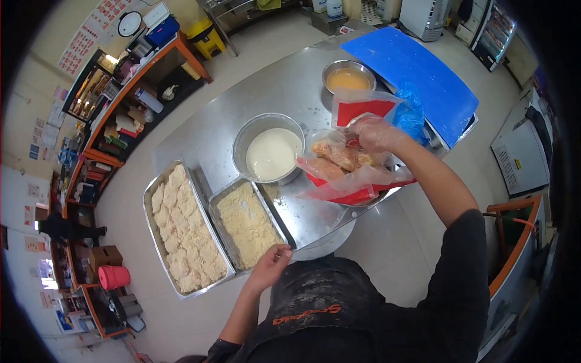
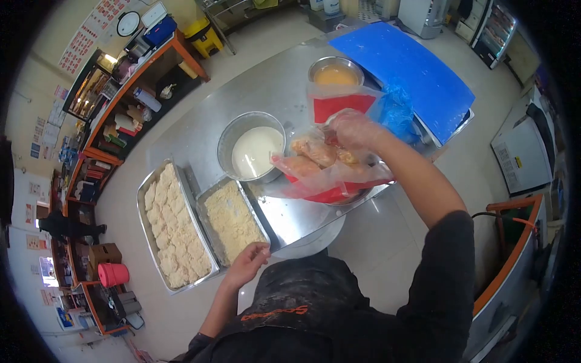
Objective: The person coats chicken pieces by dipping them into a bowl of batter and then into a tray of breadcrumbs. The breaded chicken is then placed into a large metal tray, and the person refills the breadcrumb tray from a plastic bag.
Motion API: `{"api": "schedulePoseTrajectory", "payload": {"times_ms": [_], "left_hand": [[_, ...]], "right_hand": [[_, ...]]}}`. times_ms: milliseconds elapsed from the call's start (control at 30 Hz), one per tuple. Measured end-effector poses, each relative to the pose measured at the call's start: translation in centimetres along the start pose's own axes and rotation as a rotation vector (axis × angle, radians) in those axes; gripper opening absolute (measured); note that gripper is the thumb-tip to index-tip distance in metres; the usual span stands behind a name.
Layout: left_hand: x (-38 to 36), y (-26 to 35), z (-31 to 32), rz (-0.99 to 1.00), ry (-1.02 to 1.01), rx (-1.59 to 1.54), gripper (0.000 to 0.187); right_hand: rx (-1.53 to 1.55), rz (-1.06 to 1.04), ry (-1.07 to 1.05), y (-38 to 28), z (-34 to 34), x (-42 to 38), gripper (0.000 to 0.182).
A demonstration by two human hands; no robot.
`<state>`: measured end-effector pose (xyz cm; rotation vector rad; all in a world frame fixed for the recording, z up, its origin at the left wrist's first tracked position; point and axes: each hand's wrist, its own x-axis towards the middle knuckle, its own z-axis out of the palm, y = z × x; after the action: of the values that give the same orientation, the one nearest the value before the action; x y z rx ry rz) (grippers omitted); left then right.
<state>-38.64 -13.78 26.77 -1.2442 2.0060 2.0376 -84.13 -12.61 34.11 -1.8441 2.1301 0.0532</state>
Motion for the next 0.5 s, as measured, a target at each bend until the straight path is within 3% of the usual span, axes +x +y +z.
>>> {"api": "schedulePoseTrajectory", "payload": {"times_ms": [33,100,167,200,300,500], "left_hand": [[-0.3,-0.4,0.0,-0.001,-0.005,0.026,0.037],[-1.5,-2.1,-0.3,-0.047,0.005,-0.044,0.039],[-3.1,-3.5,-0.7,-0.151,0.028,-0.092,0.04],[-4.0,-4.3,-1.0,-0.197,0.053,-0.126,0.041],[-5.1,-9.6,-1.1,-0.305,0.108,-0.187,0.045],[-6.5,-12.4,-0.1,-0.253,0.361,-0.28,0.047]], "right_hand": [[0.052,-0.045,-0.109,-0.3,-0.1,1.1,0.021],[0.321,0.035,-0.302,4.1,6.2,5.0,0.026],[0.167,0.115,-0.447,4.6,7.1,7.2,0.028],[-0.128,0.15,-0.479,3.2,6.2,7.8,0.027],[-0.11,0.382,-0.816,3.4,8.7,10.3,0.024],[-0.071,0.15,-0.882,2.7,10.0,8.2,0.021]]}}
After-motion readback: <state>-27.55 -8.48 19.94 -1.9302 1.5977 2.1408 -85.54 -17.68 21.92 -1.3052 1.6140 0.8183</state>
